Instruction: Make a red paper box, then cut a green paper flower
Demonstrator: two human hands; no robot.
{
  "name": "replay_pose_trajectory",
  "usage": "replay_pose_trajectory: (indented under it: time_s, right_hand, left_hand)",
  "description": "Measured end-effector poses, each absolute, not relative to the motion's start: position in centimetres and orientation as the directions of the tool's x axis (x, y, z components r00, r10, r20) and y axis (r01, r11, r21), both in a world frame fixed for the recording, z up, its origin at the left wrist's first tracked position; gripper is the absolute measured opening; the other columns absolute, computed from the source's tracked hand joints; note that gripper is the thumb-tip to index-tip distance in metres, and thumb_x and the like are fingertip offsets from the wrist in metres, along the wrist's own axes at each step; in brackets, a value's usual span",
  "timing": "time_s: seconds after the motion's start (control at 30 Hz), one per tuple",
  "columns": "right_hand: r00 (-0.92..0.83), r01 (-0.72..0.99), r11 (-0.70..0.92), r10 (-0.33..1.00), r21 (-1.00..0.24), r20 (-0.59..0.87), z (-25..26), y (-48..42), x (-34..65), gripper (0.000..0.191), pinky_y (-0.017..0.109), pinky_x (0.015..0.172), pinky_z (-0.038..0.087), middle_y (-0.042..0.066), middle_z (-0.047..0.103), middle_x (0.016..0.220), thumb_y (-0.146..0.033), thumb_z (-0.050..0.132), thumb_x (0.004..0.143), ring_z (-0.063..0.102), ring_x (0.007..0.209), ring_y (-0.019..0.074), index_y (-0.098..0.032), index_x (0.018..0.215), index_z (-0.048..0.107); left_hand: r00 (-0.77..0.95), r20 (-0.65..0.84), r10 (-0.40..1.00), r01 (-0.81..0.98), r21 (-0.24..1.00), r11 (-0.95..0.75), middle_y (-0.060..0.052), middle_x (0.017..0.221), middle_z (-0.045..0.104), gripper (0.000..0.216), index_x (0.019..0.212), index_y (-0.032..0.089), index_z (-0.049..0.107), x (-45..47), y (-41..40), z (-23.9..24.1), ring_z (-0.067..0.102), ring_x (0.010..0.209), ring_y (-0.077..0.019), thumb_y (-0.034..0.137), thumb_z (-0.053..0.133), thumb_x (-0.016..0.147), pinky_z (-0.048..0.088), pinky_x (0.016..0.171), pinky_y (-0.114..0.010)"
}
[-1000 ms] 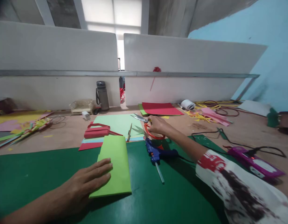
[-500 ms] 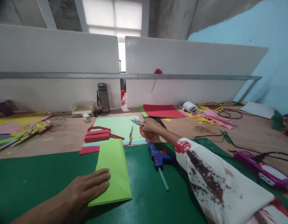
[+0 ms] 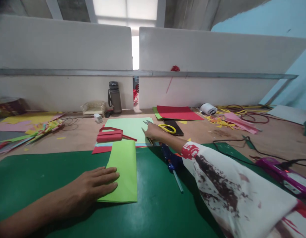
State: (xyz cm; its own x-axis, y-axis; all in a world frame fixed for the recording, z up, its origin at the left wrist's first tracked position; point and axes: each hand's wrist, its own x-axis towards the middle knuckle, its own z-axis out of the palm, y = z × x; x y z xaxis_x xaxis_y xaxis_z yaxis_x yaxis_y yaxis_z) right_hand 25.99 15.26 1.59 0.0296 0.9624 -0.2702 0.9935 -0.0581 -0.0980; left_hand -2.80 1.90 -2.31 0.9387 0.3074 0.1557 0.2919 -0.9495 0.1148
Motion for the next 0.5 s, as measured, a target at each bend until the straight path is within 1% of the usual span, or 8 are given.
replay_pose_trajectory:
  time_s: [0.07,0.13,0.2,0.27,0.3,0.33,0.4,0.5]
  right_hand:
    - [0.032,0.993,-0.060,0.969,-0.105,-0.247,2.2,14.4,26.5,0.025,0.036,0.077,0.053,0.008,0.061,0.111,-0.031,0.054,0.091,0.062,0.091,0.0192,-0.015,0.110,0.060]
    - [0.006,0.993,-0.028,0.982,-0.114,-0.189,3.0,13.1,26.9,0.026,0.034,0.075,0.053,0.008,0.062,0.106,-0.032,0.056,0.090,0.062,0.088,0.0189,-0.013,0.106,0.060]
    - [-0.044,0.992,0.029,0.992,-0.125,-0.117,3.7,11.4,27.0,0.020,0.032,0.070,0.051,0.005,0.064,0.094,-0.030,0.056,0.090,0.062,0.080,0.0165,-0.013,0.096,0.063]
    - [-0.112,0.984,0.106,0.993,-0.146,-0.035,4.2,9.6,26.8,0.010,0.029,0.063,0.045,0.006,0.065,0.077,-0.018,0.059,0.082,0.060,0.073,0.0188,-0.012,0.077,0.065]
    - [-0.148,0.976,0.147,0.989,-0.160,0.005,4.2,8.7,26.6,0.008,0.028,0.061,0.041,0.007,0.065,0.073,-0.013,0.059,0.077,0.060,0.073,0.0201,-0.012,0.072,0.064]
    - [-0.190,0.965,0.194,0.981,-0.179,0.036,4.2,7.8,26.2,0.008,0.028,0.061,0.039,0.006,0.064,0.072,-0.010,0.057,0.074,0.059,0.073,0.0204,-0.013,0.071,0.063]
    - [-0.260,0.936,0.271,0.962,-0.226,0.079,3.8,6.0,25.5,0.010,0.027,0.061,0.036,0.005,0.063,0.072,-0.008,0.053,0.074,0.057,0.073,0.0194,-0.015,0.074,0.061]
    - [-0.360,0.869,0.359,0.931,-0.341,0.062,2.8,3.4,24.1,0.011,0.023,0.058,0.036,0.000,0.060,0.069,-0.011,0.049,0.078,0.053,0.064,0.0143,-0.017,0.083,0.056]
  left_hand:
    - [0.935,0.142,0.324,0.311,0.105,-0.944,-0.010,0.139,0.049,0.047,0.131,0.021,0.048,-3.7,1.9,-2.4,0.043,0.129,-0.0287,0.007,0.043,0.087,0.039,0.104,-0.049]
    - [0.932,0.119,0.342,0.334,0.081,-0.939,-0.009,0.140,0.048,0.048,0.132,0.021,0.047,-4.7,1.8,-2.4,0.042,0.130,-0.0282,0.007,0.042,0.087,0.038,0.105,-0.048]
    - [0.923,0.101,0.372,0.366,0.070,-0.928,-0.007,0.140,0.047,0.050,0.133,0.022,0.046,-5.5,1.6,-2.3,0.041,0.130,-0.0270,0.006,0.041,0.086,0.038,0.105,-0.046]
    - [0.912,0.089,0.401,0.394,0.086,-0.915,-0.005,0.142,0.045,0.056,0.135,0.025,0.045,-6.2,1.2,-2.1,0.040,0.132,-0.0256,0.004,0.042,0.083,0.036,0.107,-0.044]
    - [0.909,0.081,0.409,0.401,0.098,-0.911,-0.004,0.143,0.044,0.060,0.136,0.025,0.043,-6.5,1.0,-2.0,0.039,0.132,-0.0250,0.002,0.043,0.081,0.035,0.108,-0.044]
    - [0.906,0.072,0.416,0.408,0.110,-0.907,-0.004,0.144,0.042,0.063,0.137,0.026,0.041,-6.7,0.8,-1.8,0.038,0.133,-0.0249,0.001,0.043,0.080,0.034,0.108,-0.045]
    - [0.898,0.056,0.436,0.428,0.120,-0.896,-0.003,0.144,0.041,0.065,0.138,0.027,0.041,-7.1,0.5,-1.6,0.036,0.134,-0.0246,0.001,0.042,0.079,0.033,0.109,-0.045]
    - [0.890,0.042,0.455,0.446,0.130,-0.885,-0.003,0.145,0.040,0.063,0.139,0.028,0.040,-7.8,0.1,-1.7,0.034,0.135,-0.0243,0.001,0.040,0.081,0.032,0.109,-0.045]
